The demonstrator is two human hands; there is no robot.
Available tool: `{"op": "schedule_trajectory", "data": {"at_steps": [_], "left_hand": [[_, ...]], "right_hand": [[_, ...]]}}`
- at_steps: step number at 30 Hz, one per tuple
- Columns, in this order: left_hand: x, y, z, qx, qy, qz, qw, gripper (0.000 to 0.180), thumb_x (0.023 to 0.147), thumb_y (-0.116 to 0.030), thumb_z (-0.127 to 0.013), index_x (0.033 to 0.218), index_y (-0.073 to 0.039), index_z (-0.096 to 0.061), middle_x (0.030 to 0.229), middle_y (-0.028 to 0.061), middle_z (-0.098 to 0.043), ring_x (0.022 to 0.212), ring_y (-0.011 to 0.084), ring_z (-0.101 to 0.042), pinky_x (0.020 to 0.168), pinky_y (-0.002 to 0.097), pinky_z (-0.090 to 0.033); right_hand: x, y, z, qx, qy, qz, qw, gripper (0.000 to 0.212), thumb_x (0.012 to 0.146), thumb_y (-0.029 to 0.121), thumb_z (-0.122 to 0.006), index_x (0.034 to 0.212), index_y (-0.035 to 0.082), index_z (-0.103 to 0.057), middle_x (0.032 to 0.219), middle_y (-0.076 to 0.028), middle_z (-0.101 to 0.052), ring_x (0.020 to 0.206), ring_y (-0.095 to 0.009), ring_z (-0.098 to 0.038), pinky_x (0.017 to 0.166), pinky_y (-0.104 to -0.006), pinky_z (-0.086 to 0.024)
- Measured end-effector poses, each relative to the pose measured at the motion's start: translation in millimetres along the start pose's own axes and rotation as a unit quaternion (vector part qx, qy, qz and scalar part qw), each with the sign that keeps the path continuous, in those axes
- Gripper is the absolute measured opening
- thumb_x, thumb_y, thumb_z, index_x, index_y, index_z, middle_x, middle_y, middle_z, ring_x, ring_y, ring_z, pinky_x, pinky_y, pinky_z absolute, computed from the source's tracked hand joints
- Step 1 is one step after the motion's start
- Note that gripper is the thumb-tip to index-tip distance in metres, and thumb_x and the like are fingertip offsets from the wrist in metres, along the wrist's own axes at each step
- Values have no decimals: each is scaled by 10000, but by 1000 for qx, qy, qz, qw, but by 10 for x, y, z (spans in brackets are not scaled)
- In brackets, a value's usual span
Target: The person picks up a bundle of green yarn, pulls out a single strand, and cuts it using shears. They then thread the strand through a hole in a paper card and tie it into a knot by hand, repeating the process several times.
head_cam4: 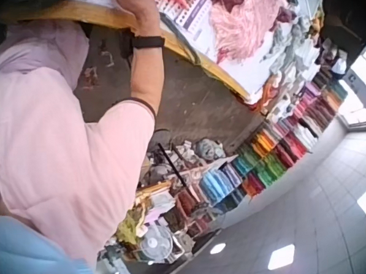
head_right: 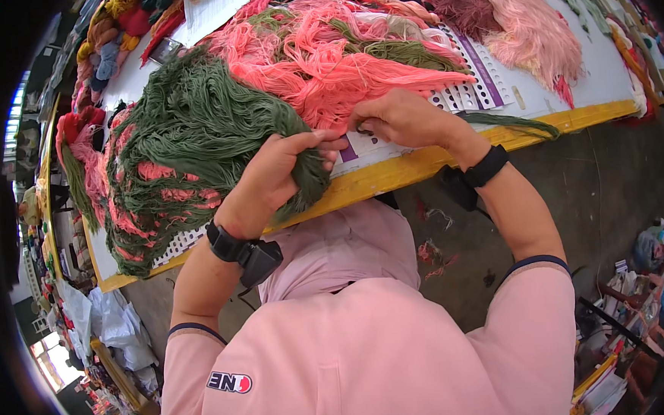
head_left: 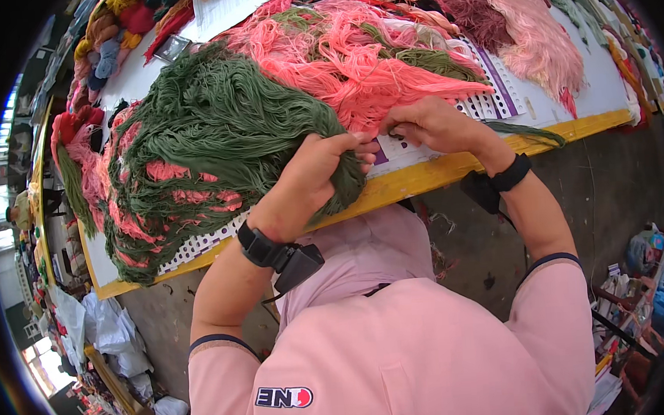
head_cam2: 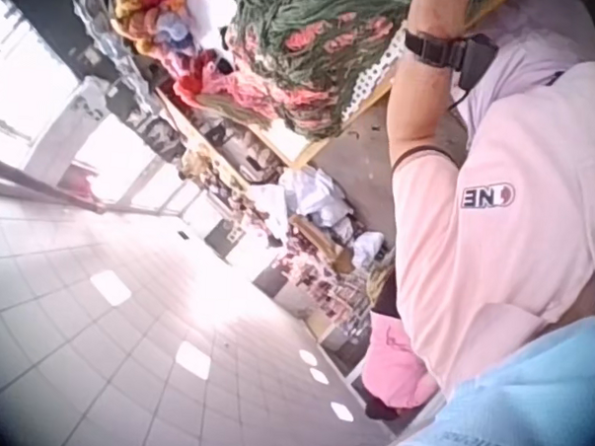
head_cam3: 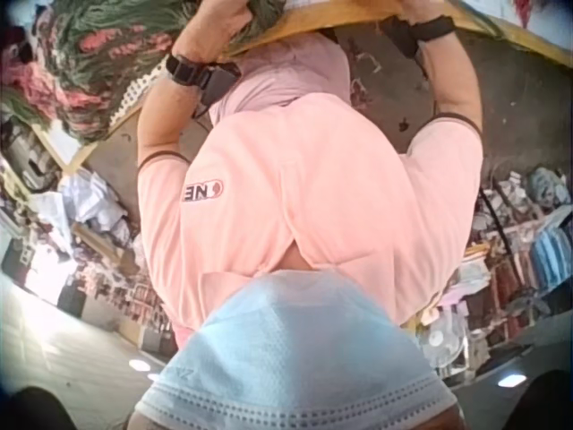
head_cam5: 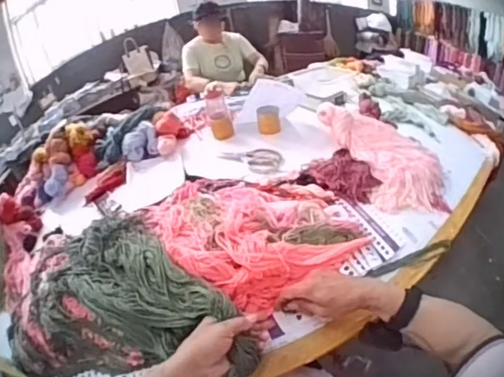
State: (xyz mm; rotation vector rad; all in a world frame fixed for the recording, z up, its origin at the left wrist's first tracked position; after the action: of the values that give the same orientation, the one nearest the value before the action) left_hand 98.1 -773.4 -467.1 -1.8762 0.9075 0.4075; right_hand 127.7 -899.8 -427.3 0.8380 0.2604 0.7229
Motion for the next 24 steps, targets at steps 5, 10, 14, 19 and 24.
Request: {"op": "schedule_trajectory", "data": {"at_steps": [5,10,14,19,24], "left_hand": [[111,17,-49,59,3,13,998,210,872,-12,-609,1032,125,-604,934,163,-656,668,126,-572,564,236,-459],[314,-101,-103,203,-60,-143,967,98,771,-14,-705,841,1,-637,769,59,-616,662,169,-585,603,306,-473],[388,-208,52,325,-133,-243,904,127,749,8,-702,844,-19,-621,795,35,-611,664,157,-583,606,306,-475],[317,-48,27,218,-20,-103,970,140,757,18,-684,869,-15,-609,763,33,-601,593,99,-495,533,244,-380],[281,-7,30,123,-8,-86,989,110,763,42,-661,854,4,-614,738,42,-601,581,106,-494,514,248,-371]], "right_hand": [[-24,-168,34,23,-23,-85,996,288,894,101,-584,1176,103,-641,711,-114,-642,614,-235,-625,601,-361,-484],[-1,-148,42,49,-42,-62,996,302,912,99,-579,1211,80,-614,687,-102,-632,574,-177,-597,578,-320,-471],[-39,-224,62,251,-86,-85,960,129,932,83,-566,1040,35,-617,669,-70,-637,554,-126,-568,554,-279,-453],[-34,-119,-25,127,-35,-89,987,56,919,86,-581,890,39,-574,652,-56,-645,580,-128,-615,556,-293,-460],[60,-12,-28,-31,-48,-55,997,117,834,169,-627,911,81,-620,704,-123,-650,661,-298,-650,615,-407,-489]]}}
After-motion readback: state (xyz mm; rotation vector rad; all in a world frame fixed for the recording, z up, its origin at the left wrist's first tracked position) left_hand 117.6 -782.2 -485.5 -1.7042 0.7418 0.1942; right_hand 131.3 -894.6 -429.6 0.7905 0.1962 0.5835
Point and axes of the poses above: each hand's wrist, its own x-axis towards the middle knuckle, its own z-axis out of the back of the hand, y = z × x, the point moved 10 cm from there along x, towards the middle knuckle
